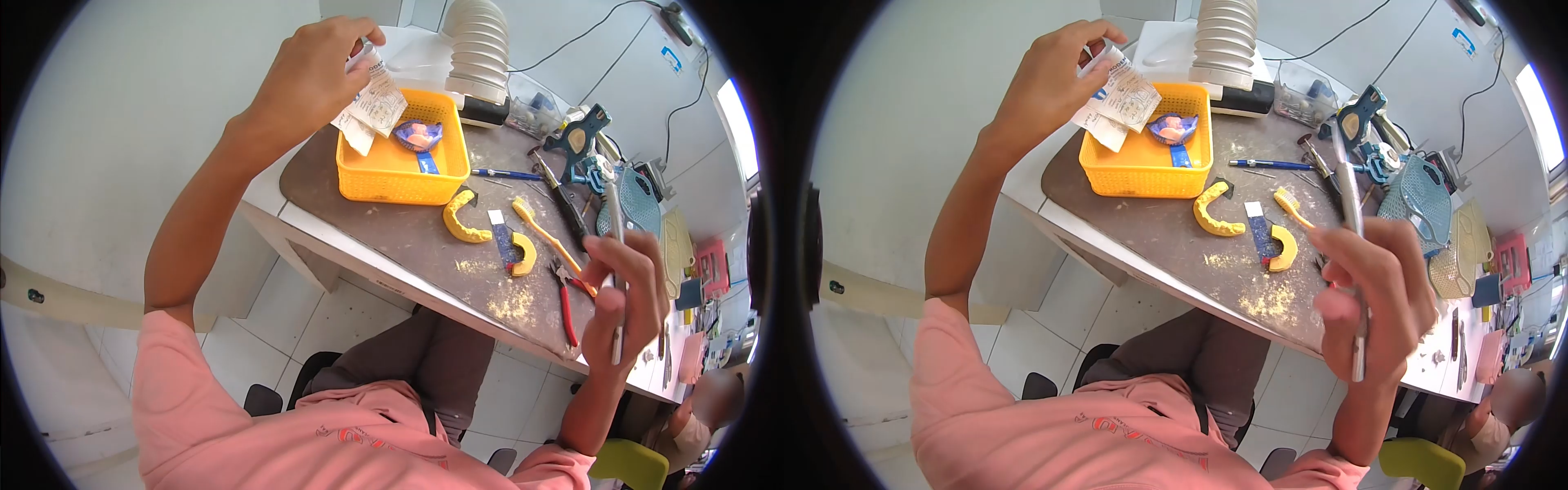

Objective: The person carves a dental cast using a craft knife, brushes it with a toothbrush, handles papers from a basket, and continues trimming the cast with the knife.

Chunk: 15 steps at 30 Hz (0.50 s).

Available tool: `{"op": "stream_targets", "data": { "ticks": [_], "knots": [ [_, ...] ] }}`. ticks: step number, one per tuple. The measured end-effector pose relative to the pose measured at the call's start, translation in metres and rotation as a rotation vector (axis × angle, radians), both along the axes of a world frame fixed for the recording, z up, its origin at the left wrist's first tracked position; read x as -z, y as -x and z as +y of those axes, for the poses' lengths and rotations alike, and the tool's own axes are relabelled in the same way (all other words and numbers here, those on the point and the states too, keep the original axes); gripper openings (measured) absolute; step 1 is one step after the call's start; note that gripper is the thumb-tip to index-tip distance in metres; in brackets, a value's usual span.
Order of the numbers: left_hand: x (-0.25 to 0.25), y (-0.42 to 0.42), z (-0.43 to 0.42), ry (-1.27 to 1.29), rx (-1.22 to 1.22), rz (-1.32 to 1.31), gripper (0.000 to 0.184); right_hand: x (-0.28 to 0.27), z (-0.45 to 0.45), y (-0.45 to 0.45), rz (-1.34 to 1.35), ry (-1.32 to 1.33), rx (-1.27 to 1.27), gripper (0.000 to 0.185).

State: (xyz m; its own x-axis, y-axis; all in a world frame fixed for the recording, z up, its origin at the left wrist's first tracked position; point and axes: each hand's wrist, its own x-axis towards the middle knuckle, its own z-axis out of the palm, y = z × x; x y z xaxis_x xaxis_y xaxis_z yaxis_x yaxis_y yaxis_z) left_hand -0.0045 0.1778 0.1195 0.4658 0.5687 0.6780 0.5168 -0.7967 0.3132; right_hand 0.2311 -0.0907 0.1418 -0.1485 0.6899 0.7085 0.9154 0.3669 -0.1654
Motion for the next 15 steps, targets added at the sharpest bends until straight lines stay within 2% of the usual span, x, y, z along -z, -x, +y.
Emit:
{"op": "stream_targets", "data": {
  "ticks": [4, 5, 8, 10, 11, 13, 15],
  "knots": [
    [0.004, 0.002, 0.001, -0.011, 0.011, 0.072, 0.018, -0.017, 0.029, 0.011, -0.212, 0.027, -0.029, 0.026],
    [0.004, 0.004, 0.0, 0.019, 0.019, 0.075, 0.017, -0.021, 0.041, 0.009, -0.38, -0.067, -0.009, 0.02],
    [0.004, 0.01, -0.003, 0.072, 0.002, 0.1, 0.017, -0.027, 0.056, 0.02, -0.367, -0.052, -0.038, 0.043],
    [0.005, 0.013, -0.006, 0.084, -0.001, 0.093, 0.017, -0.03, 0.074, 0.021, -0.348, 0.219, -0.068, 0.043],
    [0.004, 0.014, -0.007, 0.097, -0.001, 0.087, 0.018, -0.032, 0.084, 0.03, -0.38, 0.321, -0.005, 0.03],
    [0.003, 0.014, -0.013, 0.099, -0.002, 0.068, 0.018, -0.013, 0.116, 0.032, -0.436, 0.332, -0.025, 0.013],
    [0.002, 0.015, -0.015, 0.1, -0.006, 0.05, 0.019, 0.002, 0.143, 0.038, -0.478, 0.34, -0.041, 0.011]
  ]
}}
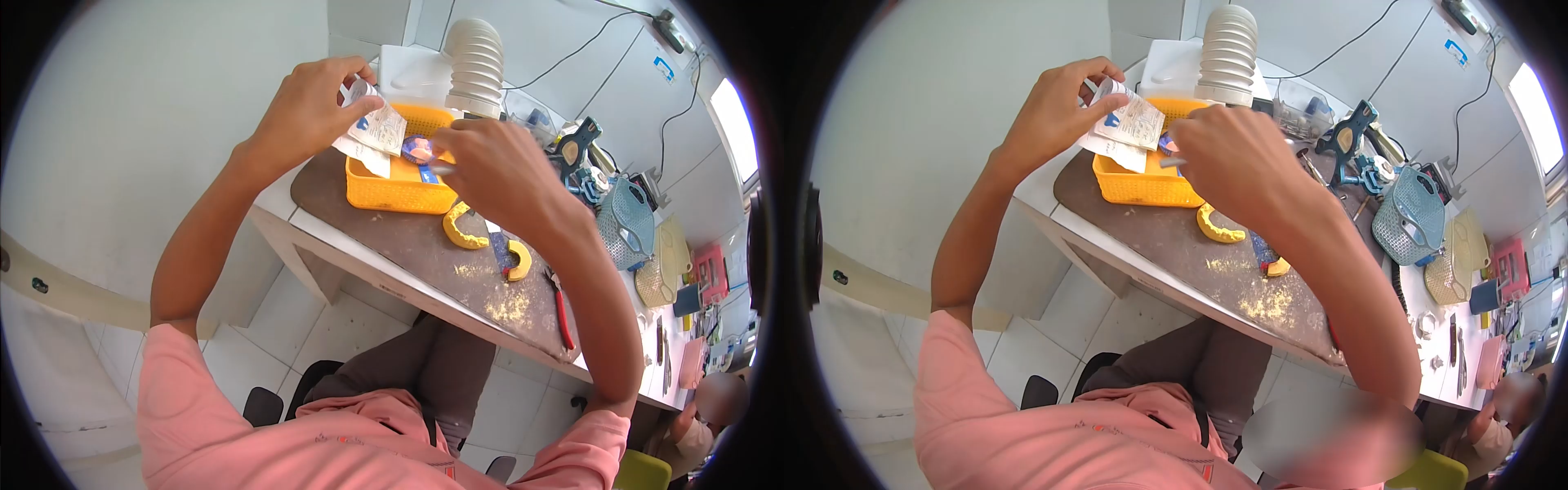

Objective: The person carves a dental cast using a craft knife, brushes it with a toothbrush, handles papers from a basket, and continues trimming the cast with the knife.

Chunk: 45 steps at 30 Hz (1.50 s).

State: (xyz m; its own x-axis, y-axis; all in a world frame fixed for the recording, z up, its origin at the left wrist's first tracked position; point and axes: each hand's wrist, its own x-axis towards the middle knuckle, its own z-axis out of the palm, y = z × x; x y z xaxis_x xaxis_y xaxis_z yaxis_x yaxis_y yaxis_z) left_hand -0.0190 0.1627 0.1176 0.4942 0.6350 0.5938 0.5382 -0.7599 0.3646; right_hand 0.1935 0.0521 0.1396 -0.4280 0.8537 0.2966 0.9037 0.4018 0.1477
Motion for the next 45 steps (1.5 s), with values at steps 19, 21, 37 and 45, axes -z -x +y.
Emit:
{"op": "stream_targets", "data": {
  "ticks": [19, 21, 37, 45],
  "knots": [
    [0.004, 0.016, 0.015, 0.165, 0.018, -0.064, 0.024, 0.009, 0.033, 0.024, -0.111, 0.081, 0.192, 0.014],
    [0.005, 0.015, 0.018, 0.178, 0.034, -0.079, 0.025, 0.005, 0.023, 0.024, 0.118, 0.095, 0.231, 0.018],
    [0.013, -0.006, 0.022, 0.226, 0.138, -0.08, 0.01, 0.014, 0.012, 0.011, 0.542, -0.073, -0.052, 0.014],
    [0.02, -0.023, 0.036, 0.085, 0.106, 0.075, 0.013, 0.025, 0.051, 0.017, 0.183, 0.048, 0.004, 0.016]
  ]
}}
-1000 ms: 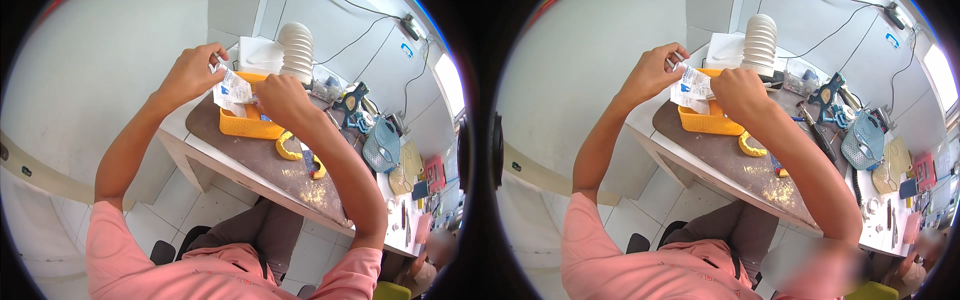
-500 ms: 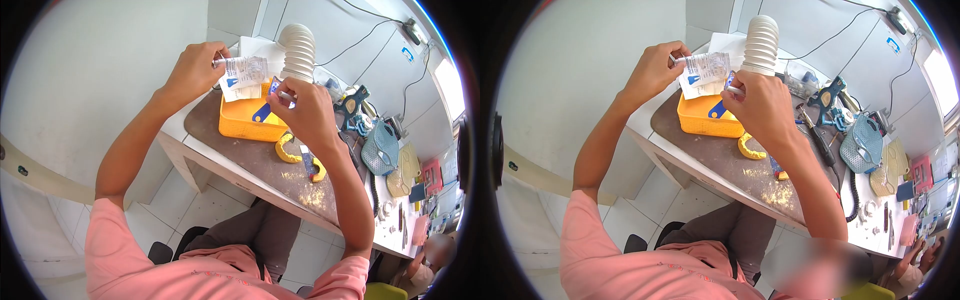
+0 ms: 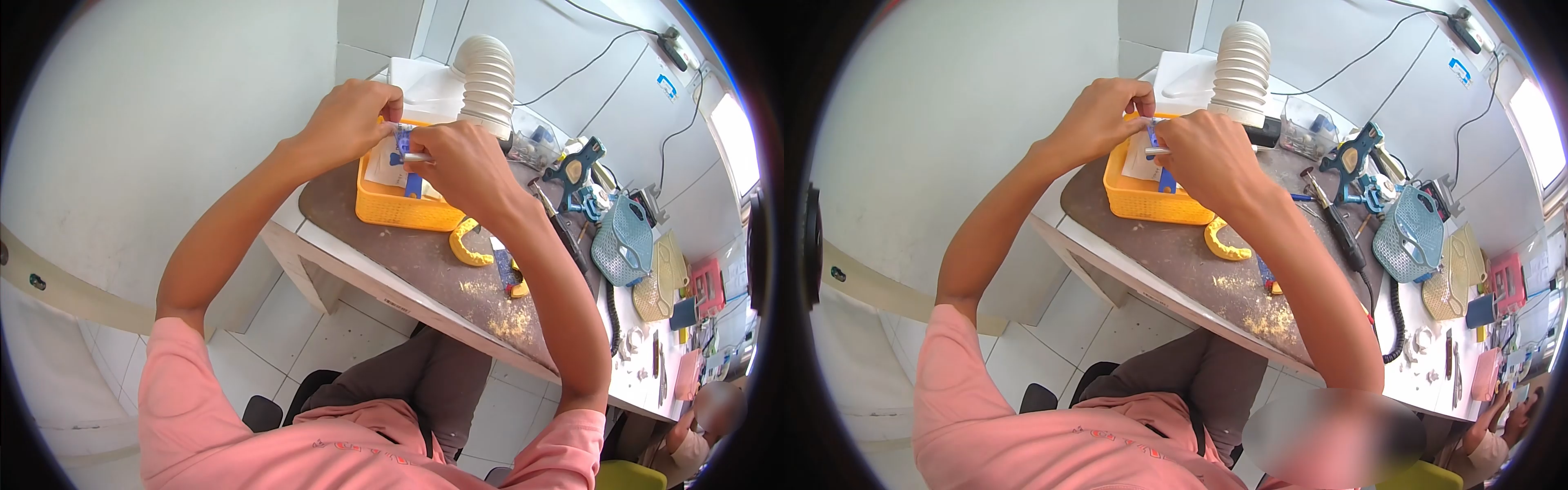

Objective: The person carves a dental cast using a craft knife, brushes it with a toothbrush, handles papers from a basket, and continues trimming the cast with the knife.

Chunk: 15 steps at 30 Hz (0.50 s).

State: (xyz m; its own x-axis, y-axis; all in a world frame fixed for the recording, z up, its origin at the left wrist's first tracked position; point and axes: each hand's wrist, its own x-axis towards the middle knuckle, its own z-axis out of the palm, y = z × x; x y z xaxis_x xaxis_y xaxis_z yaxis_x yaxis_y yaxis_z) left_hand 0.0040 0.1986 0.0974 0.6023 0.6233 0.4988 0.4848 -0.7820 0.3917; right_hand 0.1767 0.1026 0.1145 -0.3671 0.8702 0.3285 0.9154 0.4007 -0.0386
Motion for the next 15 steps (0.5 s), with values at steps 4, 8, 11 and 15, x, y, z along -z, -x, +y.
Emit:
{"op": "stream_targets", "data": {
  "ticks": [4, 8, 11, 15],
  "knots": [
    [0.002, -0.002, 0.001, -0.007, -0.024, 0.01, 0.01, 0.004, 0.009, 0.009, -0.064, 0.046, 0.05, 0.013],
    [0.008, -0.002, 0.001, -0.193, -0.072, 0.055, 0.007, 0.011, 0.017, 0.014, -0.147, -0.038, 0.055, 0.011],
    [0.012, -0.001, 0.001, -0.292, -0.094, 0.051, 0.006, 0.01, 0.02, 0.016, -0.142, -0.024, 0.058, 0.012],
    [0.007, 0.002, -0.004, -0.245, -0.11, 0.017, 0.01, 0.004, 0.009, 0.017, -0.134, -0.009, 0.048, 0.015]
  ]
}}
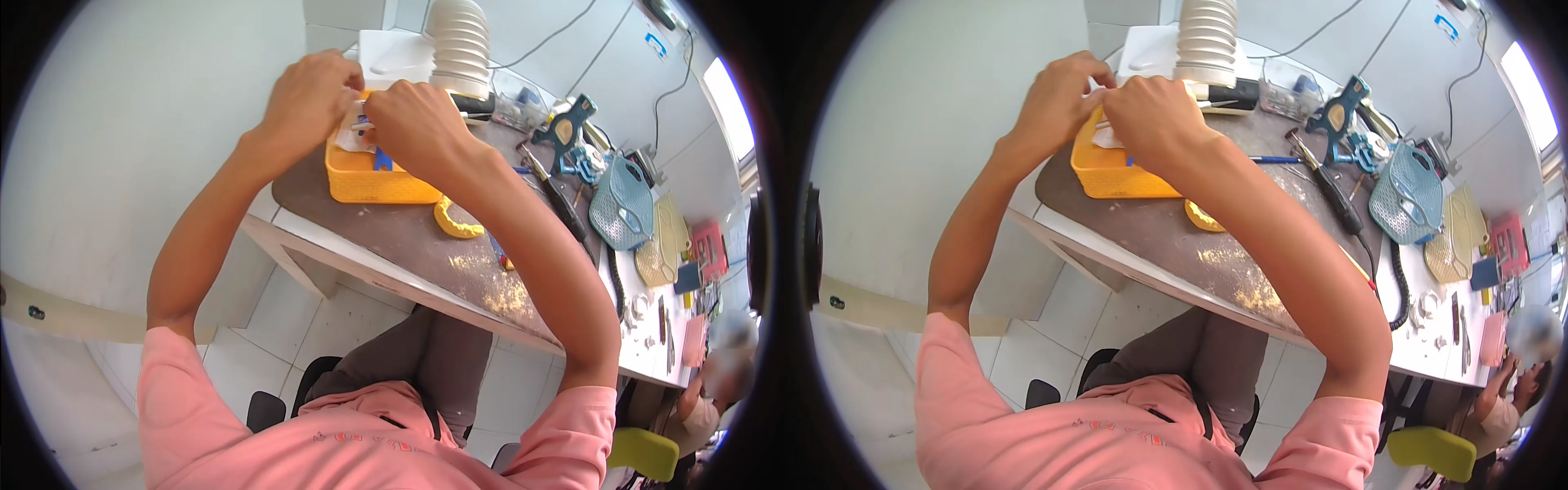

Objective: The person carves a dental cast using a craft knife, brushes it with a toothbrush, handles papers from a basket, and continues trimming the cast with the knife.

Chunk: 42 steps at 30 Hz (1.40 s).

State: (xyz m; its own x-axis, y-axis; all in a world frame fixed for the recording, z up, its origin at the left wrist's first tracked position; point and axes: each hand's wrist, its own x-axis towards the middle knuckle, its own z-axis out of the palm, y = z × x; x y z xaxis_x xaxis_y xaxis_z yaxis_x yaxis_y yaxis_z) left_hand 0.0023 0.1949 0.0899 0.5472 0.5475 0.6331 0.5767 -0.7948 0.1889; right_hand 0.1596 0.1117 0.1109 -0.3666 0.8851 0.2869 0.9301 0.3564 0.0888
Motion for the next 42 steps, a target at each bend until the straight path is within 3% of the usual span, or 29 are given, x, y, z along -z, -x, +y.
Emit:
{"op": "stream_targets", "data": {
  "ticks": [4, 7, 9, 12, 16, 17, 23, 25, 26, 28, 31, 35, 38, 39, 40, 41, 42],
  "knots": [
    [-0.012, 0.016, -0.024, 0.042, 0.069, -0.252, 0.012, -0.017, -0.039, -0.009, -0.12, -0.202, -0.019, 0.011],
    [-0.021, 0.036, -0.053, 0.021, -0.032, -0.244, 0.013, -0.045, -0.092, -0.023, -0.063, -0.127, 0.111, 0.007],
    [-0.015, 0.046, -0.066, 0.169, -0.09, -0.289, 0.02, -0.054, -0.118, -0.033, 0.088, 0.061, 0.235, 0.01],
    [-0.006, 0.043, -0.09, 0.115, 0.061, -0.513, 0.014, -0.015, -0.133, -0.059, 0.185, 0.044, 0.056, 0.017],
    [0.007, 0.024, -0.13, 0.098, 0.215, -0.592, 0.016, 0.009, -0.136, -0.059, 0.205, 0.197, 0.118, 0.019],
    [0.012, 0.019, -0.14, 0.194, 0.263, -0.601, 0.016, 0.014, -0.135, -0.061, 0.206, 0.193, 0.12, 0.019],
    [0.028, 0.006, -0.164, 0.541, 0.38, -0.515, 0.018, 0.008, -0.146, -0.077, 0.311, 0.016, 0.08, 0.015],
    [0.027, -0.013, -0.172, 0.812, 0.374, -0.512, 0.028, -0.002, -0.155, -0.083, 0.469, -0.076, 0.148, 0.012],
    [0.028, -0.025, -0.175, 0.816, 0.384, -0.511, 0.028, -0.007, -0.16, -0.086, 0.527, -0.098, 0.154, 0.012],
    [0.033, -0.053, -0.178, 0.956, 0.55, -0.746, 0.048, -0.008, -0.165, -0.091, 0.548, -0.102, 0.151, 0.012],
    [0.04, -0.082, -0.169, 1.015, 0.776, -0.829, 0.064, -0.004, -0.169, -0.094, 0.588, -0.138, 0.089, 0.013],
    [0.041, -0.097, -0.177, 1.097, 0.73, -0.909, 0.056, 0.008, -0.173, -0.1, 0.6, -0.191, 0.002, 0.023],
    [0.044, -0.101, -0.176, 1.19, 0.74, -0.954, 0.055, 0.009, -0.182, -0.102, 0.514, -0.439, 0.076, 0.031],
    [0.044, -0.1, -0.176, 1.254, 0.746, -0.976, 0.056, 0.002, -0.19, -0.106, 0.484, -0.489, 0.088, 0.031],
    [0.044, -0.101, -0.176, 1.274, 0.744, -1.007, 0.056, 0.002, -0.197, -0.114, 0.517, -0.552, 0.128, 0.019],
    [0.044, -0.101, -0.175, 1.262, 0.74, -1.008, 0.056, 0.003, -0.203, -0.117, 0.672, -0.568, 0.139, 0.034],
    [0.046, -0.1, -0.175, 1.295, 0.735, -1.005, 0.056, 0.004, -0.21, -0.12, 0.831, -0.593, 0.142, 0.063]
  ]
}}
